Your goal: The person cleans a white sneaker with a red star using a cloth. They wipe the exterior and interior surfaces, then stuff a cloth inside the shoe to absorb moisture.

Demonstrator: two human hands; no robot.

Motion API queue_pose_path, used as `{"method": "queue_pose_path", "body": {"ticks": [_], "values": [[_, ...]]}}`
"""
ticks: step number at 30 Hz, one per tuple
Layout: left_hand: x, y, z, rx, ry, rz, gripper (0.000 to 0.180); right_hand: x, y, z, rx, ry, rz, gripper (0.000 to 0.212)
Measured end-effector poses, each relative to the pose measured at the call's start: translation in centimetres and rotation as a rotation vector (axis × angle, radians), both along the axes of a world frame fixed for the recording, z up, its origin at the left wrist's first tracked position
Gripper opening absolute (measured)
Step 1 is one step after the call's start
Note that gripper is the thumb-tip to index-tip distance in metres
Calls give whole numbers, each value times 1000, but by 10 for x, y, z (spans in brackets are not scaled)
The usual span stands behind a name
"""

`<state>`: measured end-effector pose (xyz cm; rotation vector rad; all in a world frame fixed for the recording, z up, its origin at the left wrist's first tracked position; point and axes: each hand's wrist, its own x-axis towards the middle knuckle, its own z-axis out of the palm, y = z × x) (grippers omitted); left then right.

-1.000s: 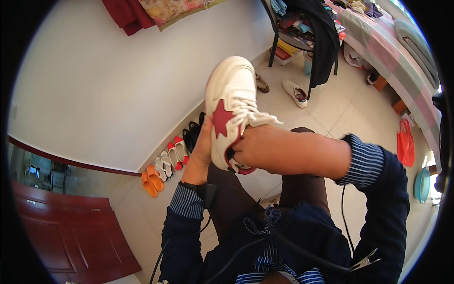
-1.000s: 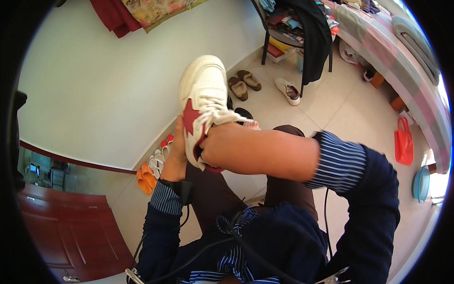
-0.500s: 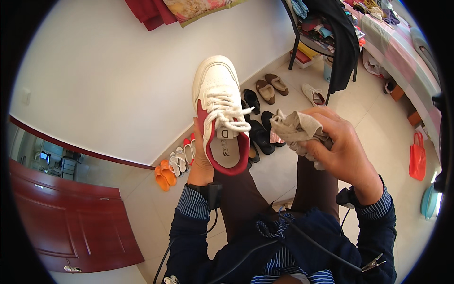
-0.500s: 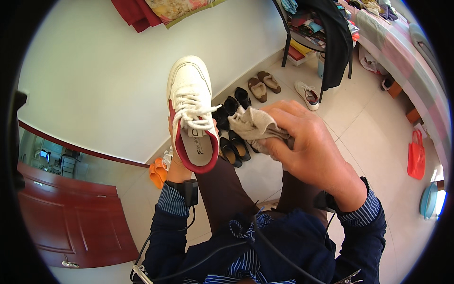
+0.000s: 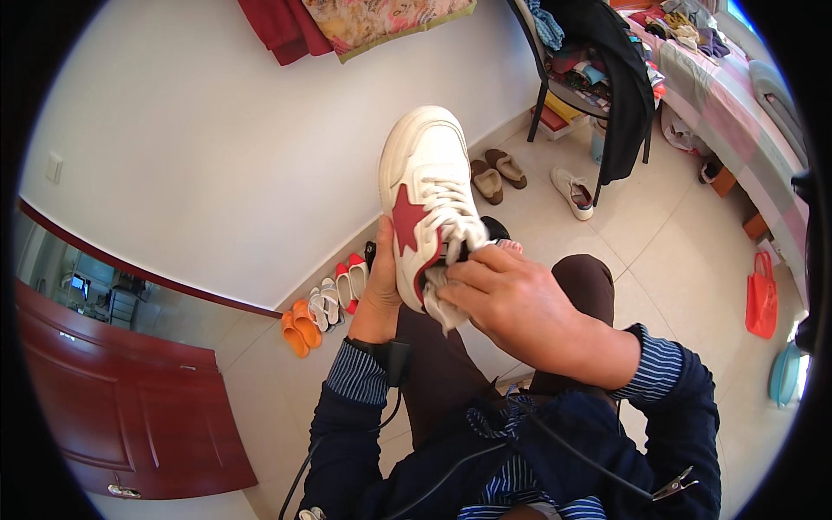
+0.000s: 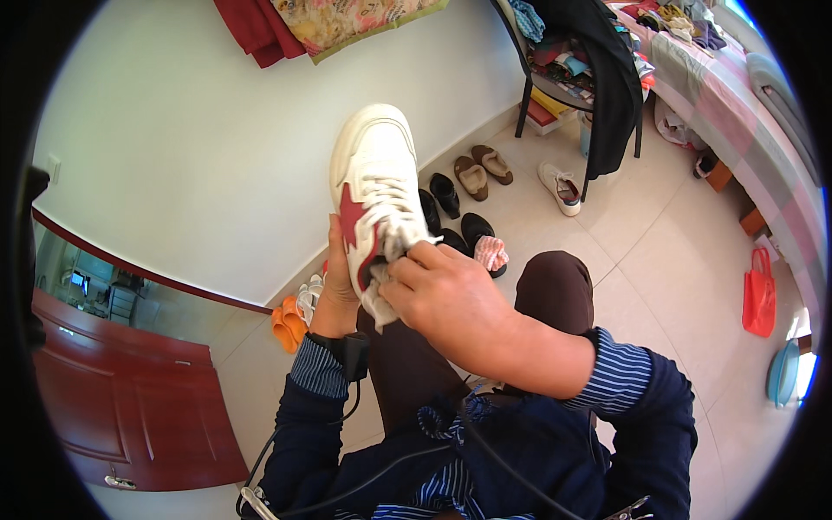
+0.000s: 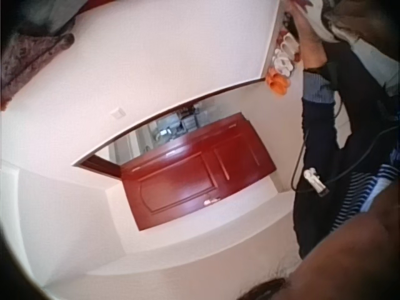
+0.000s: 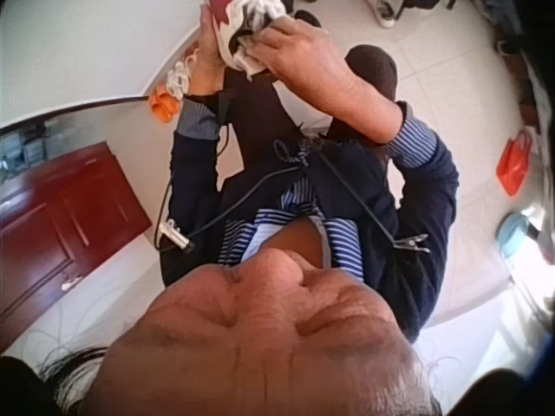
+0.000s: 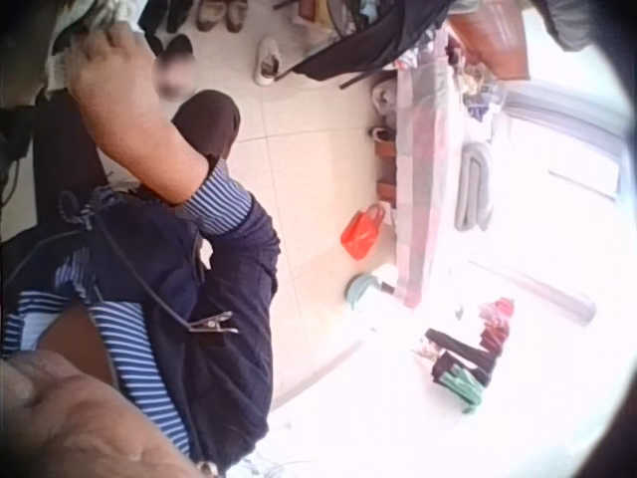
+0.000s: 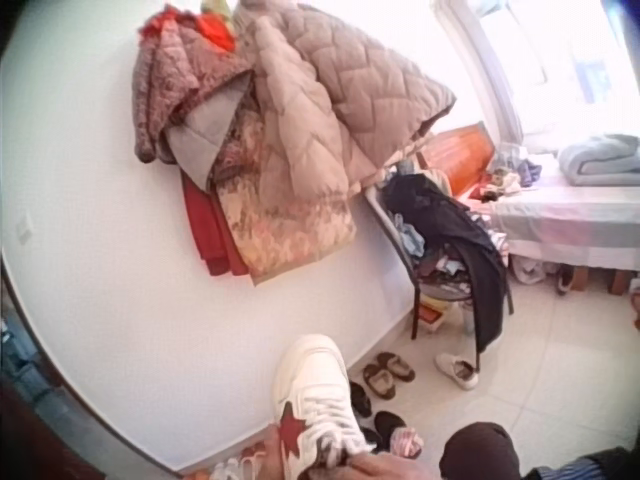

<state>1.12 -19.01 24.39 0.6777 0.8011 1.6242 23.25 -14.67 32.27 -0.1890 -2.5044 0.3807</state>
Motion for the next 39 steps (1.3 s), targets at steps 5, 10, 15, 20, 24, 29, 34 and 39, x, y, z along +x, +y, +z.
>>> {"method": "queue_pose_path", "body": {"ticks": [5,10,15,20,24,29,34,39], "values": [[16,9,-1,-87,7,-55,73,-18,21,-16,52,-293,15,16],[17,6,-11,-66,121,-102,73,-25,38,-25,-169,-600,93,19],[11,8,-23,-44,145,-66,69,-25,45,-37,-149,-570,158,27],[7,5,-33,-58,29,-11,66,-17,31,-50,45,-274,19,31],[5,2,-41,-93,-13,48,66,-14,26,-55,77,-107,-110,32],[7,2,-51,-84,-80,49,65,-16,36,-56,-66,-115,-150,34],[9,1,-56,-175,-75,49,64,-20,47,-58,-26,-220,-87,35],[13,2,-58,-203,-35,29,66,-24,47,-67,80,-498,-147,38]]}}
